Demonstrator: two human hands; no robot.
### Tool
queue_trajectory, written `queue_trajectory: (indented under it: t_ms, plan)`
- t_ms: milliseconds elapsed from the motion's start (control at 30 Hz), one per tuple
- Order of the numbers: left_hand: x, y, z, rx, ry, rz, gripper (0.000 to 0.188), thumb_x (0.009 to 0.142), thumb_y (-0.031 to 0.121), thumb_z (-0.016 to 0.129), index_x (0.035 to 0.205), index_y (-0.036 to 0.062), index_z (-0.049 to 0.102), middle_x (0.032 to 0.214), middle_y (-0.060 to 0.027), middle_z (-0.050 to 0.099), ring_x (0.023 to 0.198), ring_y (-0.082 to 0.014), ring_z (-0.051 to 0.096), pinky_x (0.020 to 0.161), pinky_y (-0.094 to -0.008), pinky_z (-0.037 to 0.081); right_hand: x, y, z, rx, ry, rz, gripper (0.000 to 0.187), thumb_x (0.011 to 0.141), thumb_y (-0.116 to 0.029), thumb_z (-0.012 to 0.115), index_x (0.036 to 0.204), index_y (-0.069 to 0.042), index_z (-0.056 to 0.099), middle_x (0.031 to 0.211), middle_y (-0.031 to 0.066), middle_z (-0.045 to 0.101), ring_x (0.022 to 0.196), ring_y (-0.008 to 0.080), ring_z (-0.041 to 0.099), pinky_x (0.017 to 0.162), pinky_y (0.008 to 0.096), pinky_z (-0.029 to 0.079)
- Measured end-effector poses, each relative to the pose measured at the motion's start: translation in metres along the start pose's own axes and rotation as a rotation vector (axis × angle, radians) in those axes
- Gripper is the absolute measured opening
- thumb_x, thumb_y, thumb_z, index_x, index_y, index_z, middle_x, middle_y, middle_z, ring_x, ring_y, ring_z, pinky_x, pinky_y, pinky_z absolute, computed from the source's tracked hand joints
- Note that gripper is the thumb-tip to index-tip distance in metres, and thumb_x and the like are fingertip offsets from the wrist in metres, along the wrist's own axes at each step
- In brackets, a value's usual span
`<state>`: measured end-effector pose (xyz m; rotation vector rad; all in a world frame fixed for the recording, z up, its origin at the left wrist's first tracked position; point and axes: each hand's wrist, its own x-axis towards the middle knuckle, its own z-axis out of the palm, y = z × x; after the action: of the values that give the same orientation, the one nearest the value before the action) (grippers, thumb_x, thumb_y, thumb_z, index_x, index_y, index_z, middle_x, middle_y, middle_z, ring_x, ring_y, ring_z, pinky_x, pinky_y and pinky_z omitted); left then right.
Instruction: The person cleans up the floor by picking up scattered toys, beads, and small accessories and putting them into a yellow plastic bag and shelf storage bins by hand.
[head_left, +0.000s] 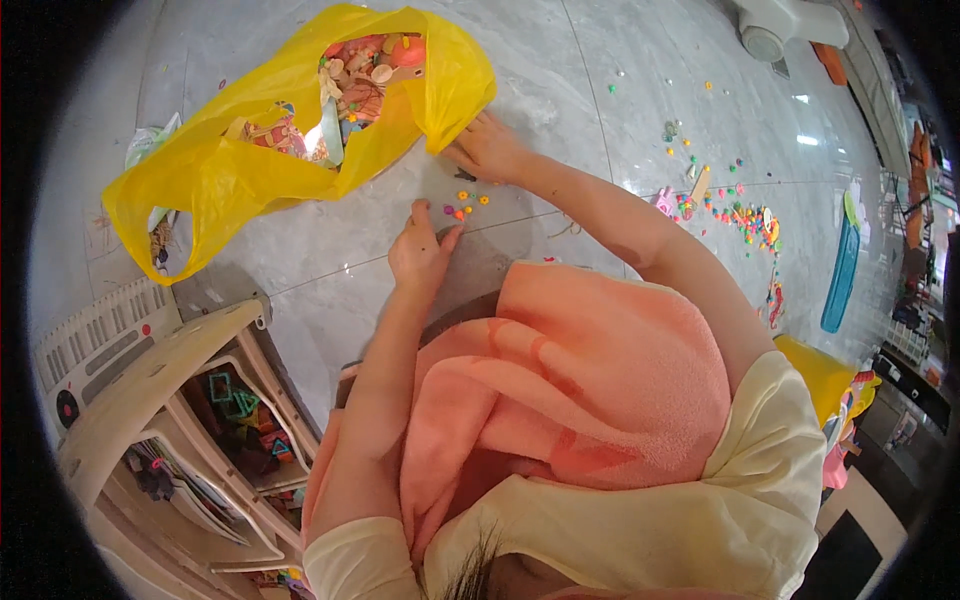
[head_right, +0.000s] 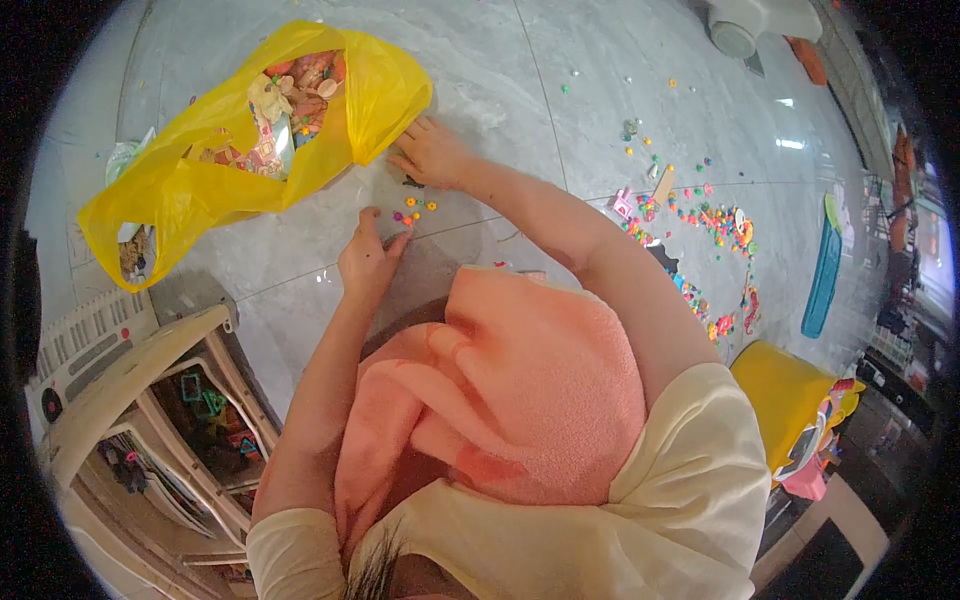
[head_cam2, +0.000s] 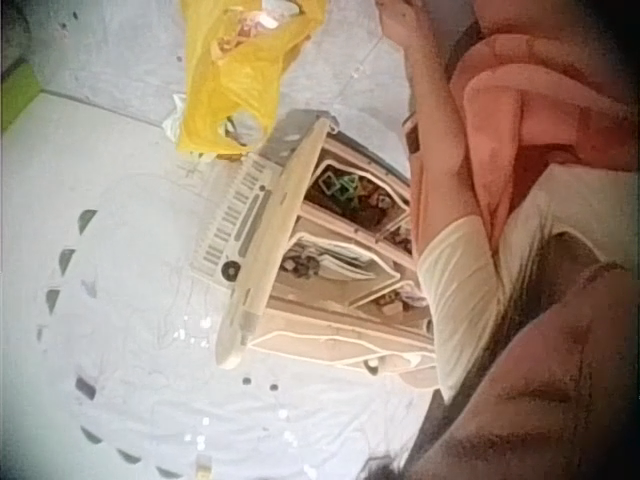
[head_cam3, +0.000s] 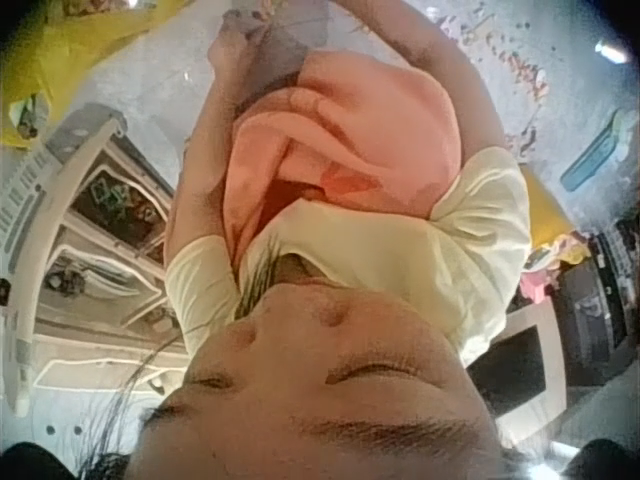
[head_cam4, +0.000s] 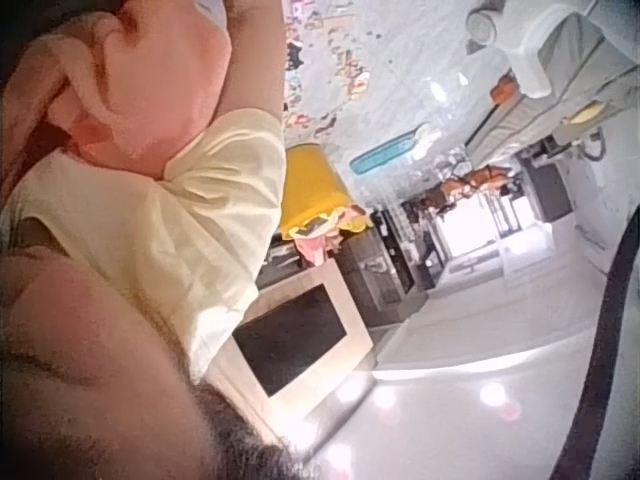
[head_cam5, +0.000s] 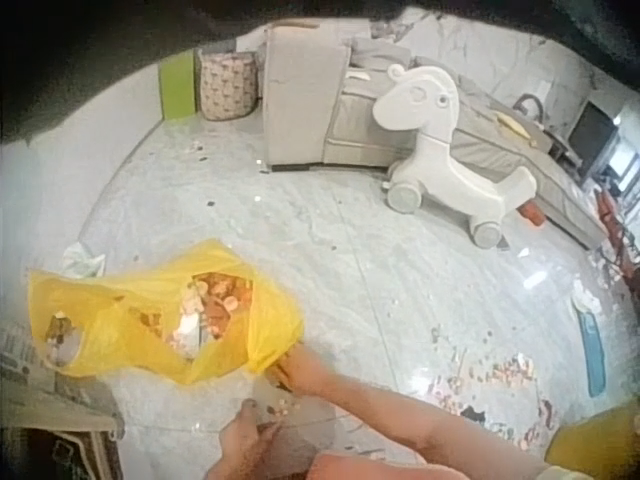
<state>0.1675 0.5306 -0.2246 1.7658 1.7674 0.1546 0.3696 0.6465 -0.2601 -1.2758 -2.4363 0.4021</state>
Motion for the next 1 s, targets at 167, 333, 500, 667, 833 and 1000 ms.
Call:
queue_trajectory:
  t_ms: [167,333,500,667,833,1000]
  plan:
    - [0.003,0.008,0.001,0.036,0.047,0.066,0.079,0.074,0.043,0.083,0.133,0.0108,0.042,0.105,-0.0169,0.067,0.093,-0.0362,0.067,0.077,-0.0427,0.052,0.008,0.003,-0.007,0.016,0.009,-0.006,0.039,0.094,-0.034,0.054,0.125,-0.012,0.06,0.128,0.014,0.06,0.123,0.0359,0.051,0.104,0.0479,0.039]
    - [0.013,0.01,0.004,-0.124,-0.046,0.033,0.084,0.07,0.039,0.086,0.135,0.0099,0.041,0.108,-0.017,0.066,0.092,-0.0355,0.067,0.078,-0.0429,0.053,0.011,0.02,-0.006,0.038,0.045,-0.114,0.039,0.095,-0.031,0.052,0.127,-0.011,0.059,0.128,0.0134,0.06,0.126,0.0351,0.049,0.109,0.0501,0.033]
    - [0.016,0.005,0.002,-0.145,-0.09,0.116,0.084,0.073,0.034,0.084,0.137,0.0075,0.038,0.12,-0.0223,0.062,0.1,-0.0386,0.064,0.083,-0.0447,0.051,0.013,0.011,-0.001,0.065,0.046,-0.081,0.037,0.094,-0.03,0.054,0.124,-0.011,0.061,0.126,0.0137,0.061,0.123,0.036,0.05,0.107,0.0489,0.035]
    - [0.015,0.005,-0.003,-0.077,-0.145,0.2,0.078,0.076,0.028,0.082,0.137,0.0062,0.038,0.122,-0.0239,0.061,0.101,-0.0407,0.063,0.085,-0.0458,0.049,0.005,0.01,-0.002,0.148,0.007,-0.018,0.037,0.093,-0.029,0.056,0.124,-0.011,0.061,0.127,0.0142,0.059,0.122,0.037,0.049,0.107,0.0497,0.035]
    - [0.002,-0.006,0.001,-0.181,-0.057,0.127,0.07,0.077,0.02,0.08,0.133,0.0061,0.039,0.107,-0.0193,0.064,0.097,-0.0382,0.064,0.08,-0.043,0.051,-0.036,-0.016,-0.009,0.174,0.057,0.001,0.037,0.091,-0.036,0.062,0.118,-0.01,0.061,0.118,0.0148,0.056,0.115,0.0364,0.049,0.1,0.0455,0.037]
    - [0.005,0.003,-0.02,-0.213,-0.017,0.098,0.049,0.081,0.009,0.069,0.125,0.0088,0.048,0.107,-0.0143,0.063,0.094,-0.035,0.065,0.075,-0.0433,0.052,-0.055,-0.052,-0.005,0.128,0.054,-0.066,0.044,0.087,-0.043,0.067,0.116,-0.011,0.06,0.115,0.0121,0.054,0.113,0.032,0.05,0.097,0.0437,0.037]
